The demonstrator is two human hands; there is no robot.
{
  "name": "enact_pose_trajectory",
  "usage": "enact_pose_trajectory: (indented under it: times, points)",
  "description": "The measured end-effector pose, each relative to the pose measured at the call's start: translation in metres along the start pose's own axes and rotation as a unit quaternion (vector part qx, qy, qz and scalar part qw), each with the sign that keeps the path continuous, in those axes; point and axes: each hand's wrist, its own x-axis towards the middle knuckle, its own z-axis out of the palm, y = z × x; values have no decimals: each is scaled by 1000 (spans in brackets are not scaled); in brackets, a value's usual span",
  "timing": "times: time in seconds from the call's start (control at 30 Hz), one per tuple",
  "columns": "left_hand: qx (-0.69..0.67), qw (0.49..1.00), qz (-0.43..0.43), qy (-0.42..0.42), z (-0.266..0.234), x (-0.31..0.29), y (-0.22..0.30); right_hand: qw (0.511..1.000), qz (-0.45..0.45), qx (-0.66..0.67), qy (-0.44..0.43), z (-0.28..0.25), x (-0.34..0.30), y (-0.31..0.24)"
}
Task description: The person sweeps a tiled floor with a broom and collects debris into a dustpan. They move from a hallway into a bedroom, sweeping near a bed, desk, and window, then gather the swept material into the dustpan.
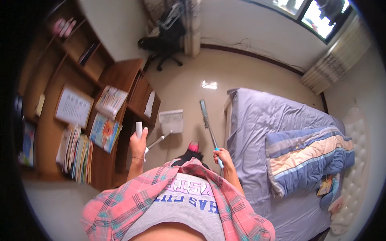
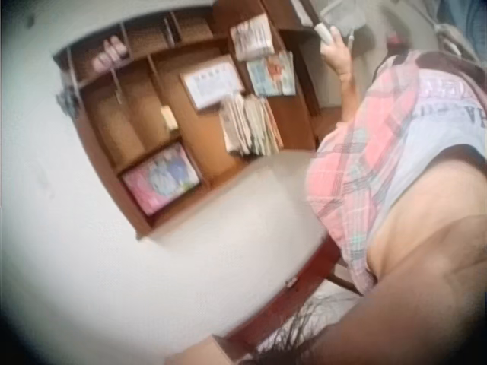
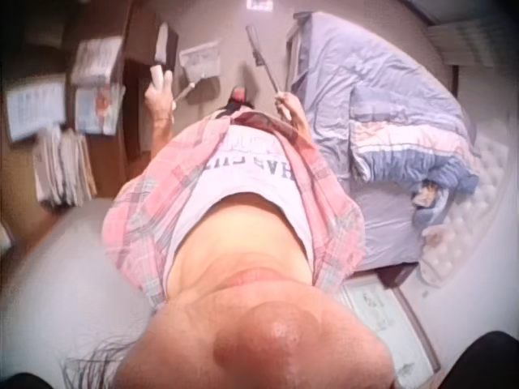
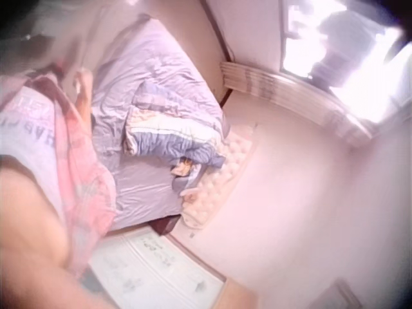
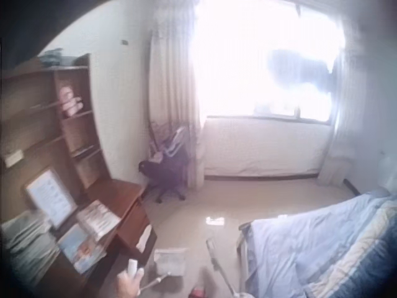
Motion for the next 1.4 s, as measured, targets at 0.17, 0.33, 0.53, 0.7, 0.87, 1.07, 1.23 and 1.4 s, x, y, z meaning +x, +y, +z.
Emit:
enact_pose_trajectory:
  times: [0.17, 0.33, 0.53, 0.7, 0.87, 1.07, 1.23, 1.4]
  points:
    - [-1, 999, 20, -49, 76, 98, 62, 999, -29, 27, 4, 3, 53, -109]
    - [-20, 998, 17, -65, 137, 185, 108, 992, -65, 108, 2, 0, 105, -203]
    - [-103, 991, -12, -81, 241, 284, 166, 986, -92, 129, 51, -50, 213, -326]
    - [-72, 990, 13, -117, 331, 361, 233, 977, -74, 166, 109, -111, 301, -429]
    - [-20, 987, 60, -150, 420, 415, 302, 933, -83, 298, 183, -155, 319, -509]
    - [-6, 964, 121, -236, 545, 484, 374, 854, -29, 473, 216, -217, 394, -504]
    - [20, 928, 190, -319, 659, 524, 443, 730, 83, 662, 148, -261, 453, -487]
    - [56, 879, 256, -398, 771, 522, 519, 776, 29, 570, 267, -318, 465, -481]
